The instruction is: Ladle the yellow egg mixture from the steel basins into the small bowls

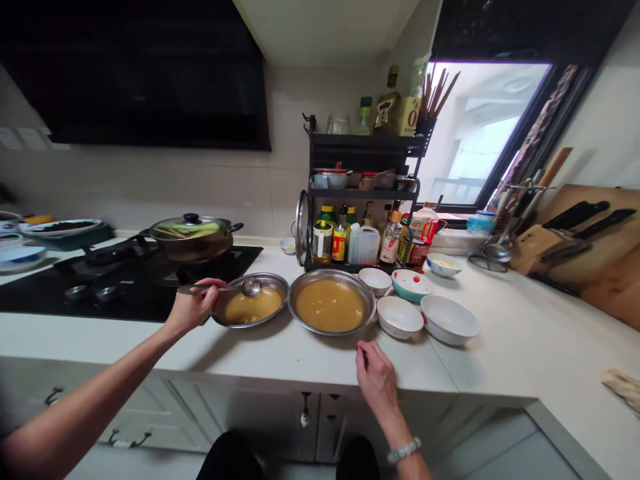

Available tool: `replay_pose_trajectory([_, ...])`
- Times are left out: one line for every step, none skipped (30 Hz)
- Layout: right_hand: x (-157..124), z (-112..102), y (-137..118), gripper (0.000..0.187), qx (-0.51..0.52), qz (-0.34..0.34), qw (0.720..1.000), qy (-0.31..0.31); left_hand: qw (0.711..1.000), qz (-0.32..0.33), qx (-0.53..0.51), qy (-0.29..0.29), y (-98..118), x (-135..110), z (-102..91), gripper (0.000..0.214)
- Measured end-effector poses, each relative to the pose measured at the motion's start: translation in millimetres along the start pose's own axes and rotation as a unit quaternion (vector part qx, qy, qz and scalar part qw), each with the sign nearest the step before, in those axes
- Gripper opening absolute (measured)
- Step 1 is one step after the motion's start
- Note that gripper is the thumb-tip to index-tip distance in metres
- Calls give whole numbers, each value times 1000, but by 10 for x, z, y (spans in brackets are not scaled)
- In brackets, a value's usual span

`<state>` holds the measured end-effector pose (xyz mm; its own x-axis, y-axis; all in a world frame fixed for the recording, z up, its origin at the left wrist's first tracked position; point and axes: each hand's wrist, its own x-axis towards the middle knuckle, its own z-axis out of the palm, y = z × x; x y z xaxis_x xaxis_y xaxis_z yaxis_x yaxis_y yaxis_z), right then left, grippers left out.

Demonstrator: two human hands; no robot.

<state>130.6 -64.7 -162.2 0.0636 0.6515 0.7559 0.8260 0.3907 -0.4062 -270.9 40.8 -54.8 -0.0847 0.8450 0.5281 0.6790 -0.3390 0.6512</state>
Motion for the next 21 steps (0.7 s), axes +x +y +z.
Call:
replay_pose_trajectory([-1,-1,4,23,0,1,1000,-2,1000,-3,0,-7,-41,-23,6,25])
replay_pose_trajectory([-2,-2,8,23,0,2,1000,-3,1000,-9,-9,-11,-61,-43,15,25])
replay_pose_trajectory([-3,-3,12,23,1,3,1000,-4,999,-18,-25,-14,-62,-57,26,24])
replay_pose_trajectory([-3,-4,14,24,2,5,1000,-5,998,-33,-45,-16,-47,-67,36,23])
replay_pose_trajectory([-4,-5,16,24,3,7,1000,-6,996,-55,-70,-15,-21,-71,44,21])
replay_pose_trajectory([-4,-6,16,24,3,8,1000,-6,991,-83,-102,-10,12,-71,50,20])
replay_pose_trajectory([-3,-6,16,24,4,10,1000,-7,984,-114,-139,-1,48,-68,54,19])
replay_pose_trajectory([-2,-7,14,24,5,11,1000,-7,973,-146,-178,13,83,-62,56,18])
replay_pose_trajectory([0,-9,12,24,5,12,1000,-7,961,-174,-214,30,113,-53,56,17])
replay_pose_trajectory([2,-10,10,25,5,13,1000,-8,948,-198,-246,46,139,-44,54,17])
replay_pose_trajectory([5,-12,7,25,6,14,1000,-9,936,-216,-272,57,159,-34,50,16])
replay_pose_trajectory([7,-14,5,25,6,16,1000,-10,926,-231,-290,66,176,-24,45,16])
replay_pose_trajectory([8,-15,3,25,7,17,1000,-11,919,-243,-303,71,192,-14,39,15])
replay_pose_trajectory([9,-17,2,25,7,18,1000,-12,913,-254,-312,74,207,-5,31,14])
replay_pose_trajectory([10,-18,0,25,8,16,1000,-13,908,-260,-318,77,224,3,23,14])
replay_pose_trajectory([10,-19,-1,25,8,13,1000,-13,906,-263,-322,78,242,11,14,13])
replay_pose_trajectory([10,-19,-2,25,7,9,1000,-12,905,-263,-324,79,263,18,7,13])
replay_pose_trajectory([10,-20,-3,24,5,7,1000,-12,905,-261,-325,79,285,25,1,13])
replay_pose_trajectory([10,-21,-4,24,4,5,1000,-12,906,-259,-326,80,308,32,-4,13])
replay_pose_trajectory([11,-23,-5,24,2,4,1000,-12,906,-258,-327,80,332,41,-6,13])
replay_pose_trajectory([12,-25,-7,24,1,3,1000,-12,905,-258,-328,81,356,52,-6,13])
